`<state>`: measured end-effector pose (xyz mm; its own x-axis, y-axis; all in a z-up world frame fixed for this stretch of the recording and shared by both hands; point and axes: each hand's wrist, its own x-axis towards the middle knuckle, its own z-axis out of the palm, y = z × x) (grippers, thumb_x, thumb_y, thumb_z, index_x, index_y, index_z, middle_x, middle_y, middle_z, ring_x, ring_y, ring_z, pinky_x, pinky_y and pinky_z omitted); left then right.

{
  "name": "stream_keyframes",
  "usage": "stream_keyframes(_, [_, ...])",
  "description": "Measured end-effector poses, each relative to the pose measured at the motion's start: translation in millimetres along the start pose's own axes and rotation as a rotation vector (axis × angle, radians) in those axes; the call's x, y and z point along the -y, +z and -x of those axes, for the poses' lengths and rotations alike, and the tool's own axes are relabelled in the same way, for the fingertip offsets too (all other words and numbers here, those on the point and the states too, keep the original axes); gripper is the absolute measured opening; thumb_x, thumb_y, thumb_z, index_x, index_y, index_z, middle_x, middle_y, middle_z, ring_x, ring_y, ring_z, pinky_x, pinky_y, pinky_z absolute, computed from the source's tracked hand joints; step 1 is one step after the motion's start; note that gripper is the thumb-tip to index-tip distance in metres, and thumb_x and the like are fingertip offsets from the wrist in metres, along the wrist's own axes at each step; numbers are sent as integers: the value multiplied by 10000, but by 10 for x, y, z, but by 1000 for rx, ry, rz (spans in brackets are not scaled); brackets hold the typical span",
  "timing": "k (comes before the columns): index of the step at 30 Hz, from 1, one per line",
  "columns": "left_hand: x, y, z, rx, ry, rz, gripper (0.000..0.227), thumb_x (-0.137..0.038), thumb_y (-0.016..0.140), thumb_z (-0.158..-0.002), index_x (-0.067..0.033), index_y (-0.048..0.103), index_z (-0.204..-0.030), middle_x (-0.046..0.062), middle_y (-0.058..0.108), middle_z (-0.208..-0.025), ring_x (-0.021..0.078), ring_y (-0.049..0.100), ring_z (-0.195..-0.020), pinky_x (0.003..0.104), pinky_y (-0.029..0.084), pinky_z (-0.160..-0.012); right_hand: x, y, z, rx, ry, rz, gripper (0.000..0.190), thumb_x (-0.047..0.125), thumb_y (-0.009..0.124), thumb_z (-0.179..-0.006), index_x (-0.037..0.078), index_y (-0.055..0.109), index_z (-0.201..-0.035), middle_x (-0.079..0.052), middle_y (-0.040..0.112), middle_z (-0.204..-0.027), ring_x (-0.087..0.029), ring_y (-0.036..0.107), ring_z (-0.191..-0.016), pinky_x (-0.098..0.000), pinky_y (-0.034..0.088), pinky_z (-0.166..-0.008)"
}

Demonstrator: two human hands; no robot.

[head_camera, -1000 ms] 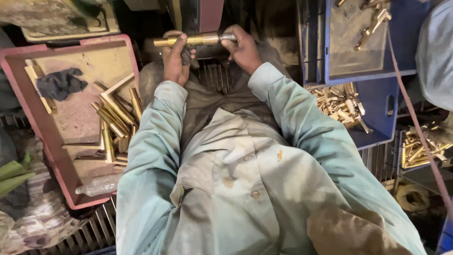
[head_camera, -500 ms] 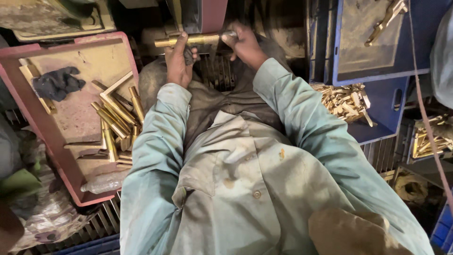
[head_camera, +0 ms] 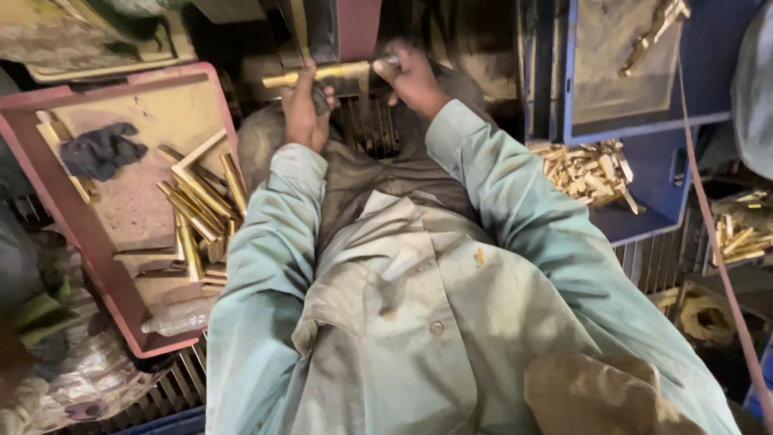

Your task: The person sits on the floor and repeatedly picks up brass-colored metal parts from a pink bin. They press each part against a rotating belt sander to smooth the surface, then place the finished part into a blue bin. The process is repeated for multiple items.

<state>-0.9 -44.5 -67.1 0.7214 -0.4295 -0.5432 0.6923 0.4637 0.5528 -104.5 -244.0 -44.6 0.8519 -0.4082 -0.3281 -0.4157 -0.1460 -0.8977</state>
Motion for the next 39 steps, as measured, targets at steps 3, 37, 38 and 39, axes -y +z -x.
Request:
stream_keyframes(3, [-90,-7,115,124,84,35,310,-177,775,-932,-78,551,-1122,59,645,-910,171,629,-637,302,528,-527,36,38,208,-17,-185,-82,172,115,668,-1047,38,564,-1160,-70,631,-1058,-138,626,-784,-282,557,-543])
stream_keyframes(37, [-176,-8,246,207,84,19,321,-125,765,-937,-82,554,-1175,86,663,-956,178,658,-667,291,538,-538,105,59,228,-21,-267,-194,159,176,621,-1074,52,548,-1142,-54,614,-987,-125,611,-661,-293,574,-539])
stream_keyframes(38, [-212,13,287,252,92,13,329,-121,753,-935,-97,545,-1189,88,663,-956,182,665,-674,293,541,-542,166,27,314,-23,-346,-152,179,163,631,-1083,47,541,-1186,-58,619,-1038,-125,621,-755,-291,591,-610])
stream_keyframes(39, [-235,26,330,298,114,10,331,-103,752,-952,-94,541,-1207,94,662,-982,189,672,-710,307,562,-594,232,-15,403,-24,-425,-110,205,150,640,-1091,42,534,-1229,-63,624,-1089,-125,631,-849,-291,608,-681])
